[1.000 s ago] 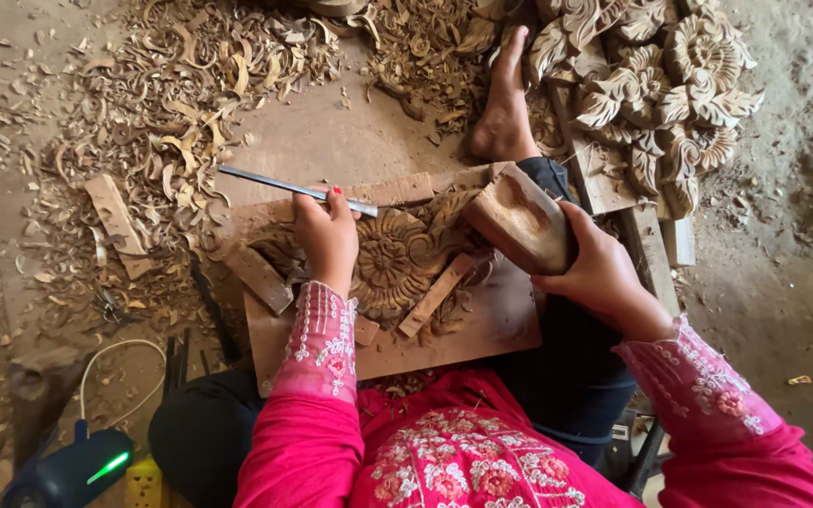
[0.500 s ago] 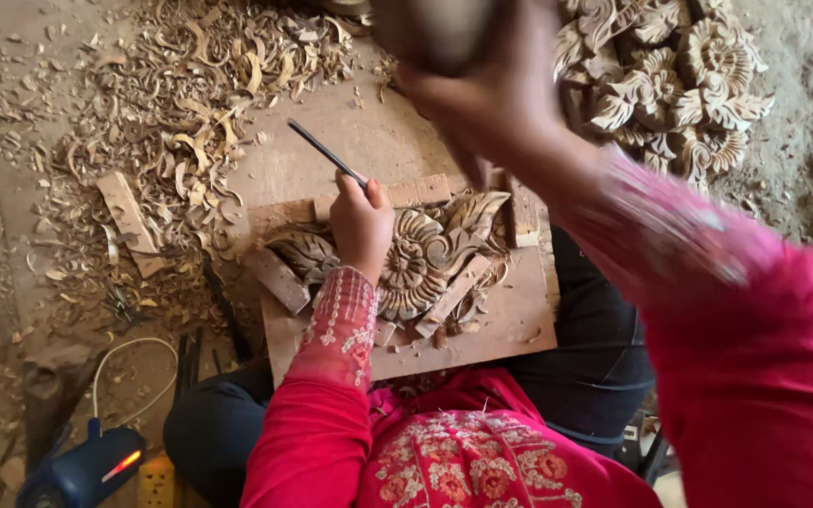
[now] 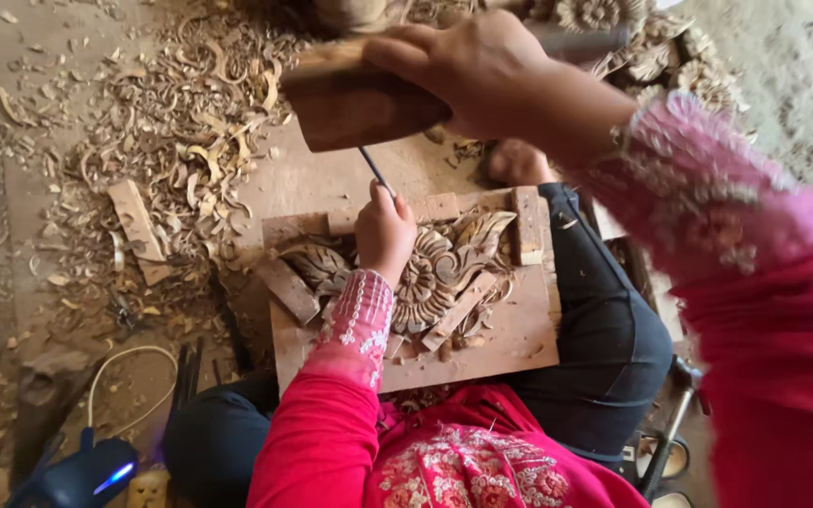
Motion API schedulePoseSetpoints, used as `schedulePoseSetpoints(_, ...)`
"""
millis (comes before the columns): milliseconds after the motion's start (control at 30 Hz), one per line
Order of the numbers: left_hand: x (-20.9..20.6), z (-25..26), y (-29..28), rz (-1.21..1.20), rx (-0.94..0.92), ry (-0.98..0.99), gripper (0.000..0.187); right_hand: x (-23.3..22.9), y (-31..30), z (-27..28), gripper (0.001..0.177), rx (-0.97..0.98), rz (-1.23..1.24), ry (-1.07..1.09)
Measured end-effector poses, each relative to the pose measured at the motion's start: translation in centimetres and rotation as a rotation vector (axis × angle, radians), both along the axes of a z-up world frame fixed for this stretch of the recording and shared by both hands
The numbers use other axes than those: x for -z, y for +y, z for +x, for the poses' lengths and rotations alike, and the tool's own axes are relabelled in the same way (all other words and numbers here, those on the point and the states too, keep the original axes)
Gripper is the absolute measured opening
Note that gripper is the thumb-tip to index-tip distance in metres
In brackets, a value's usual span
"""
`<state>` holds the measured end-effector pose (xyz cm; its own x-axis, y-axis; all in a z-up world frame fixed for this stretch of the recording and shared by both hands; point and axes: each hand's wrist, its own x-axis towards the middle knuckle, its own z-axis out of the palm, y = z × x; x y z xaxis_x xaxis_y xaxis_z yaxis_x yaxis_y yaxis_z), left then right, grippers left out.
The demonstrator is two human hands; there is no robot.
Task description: The person carves a floral design into a rectangular piece of wood using a chisel and a wooden mallet. They repeatedly strike the chisel to shape the wood, then lift the finished carving to inspect it before placing it aside.
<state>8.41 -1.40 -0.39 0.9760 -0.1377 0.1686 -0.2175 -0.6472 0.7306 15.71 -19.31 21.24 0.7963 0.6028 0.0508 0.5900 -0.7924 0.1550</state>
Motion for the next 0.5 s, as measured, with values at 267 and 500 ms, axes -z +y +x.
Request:
schedulePoseSetpoints(267, -2.4, -1.8, 2.1, -0.034, 0.094, 0.236, 0.019, 1.4, -3.0, -8.9, 0.114, 0.265, 0.827, -0.024)
schedulePoseSetpoints(500, -2.7, -0.3, 2.3, 0.072, 0.259, 0.155, 0.021, 4.3, -8.4, -16.6, 0.113, 0.543, 0.810, 0.124)
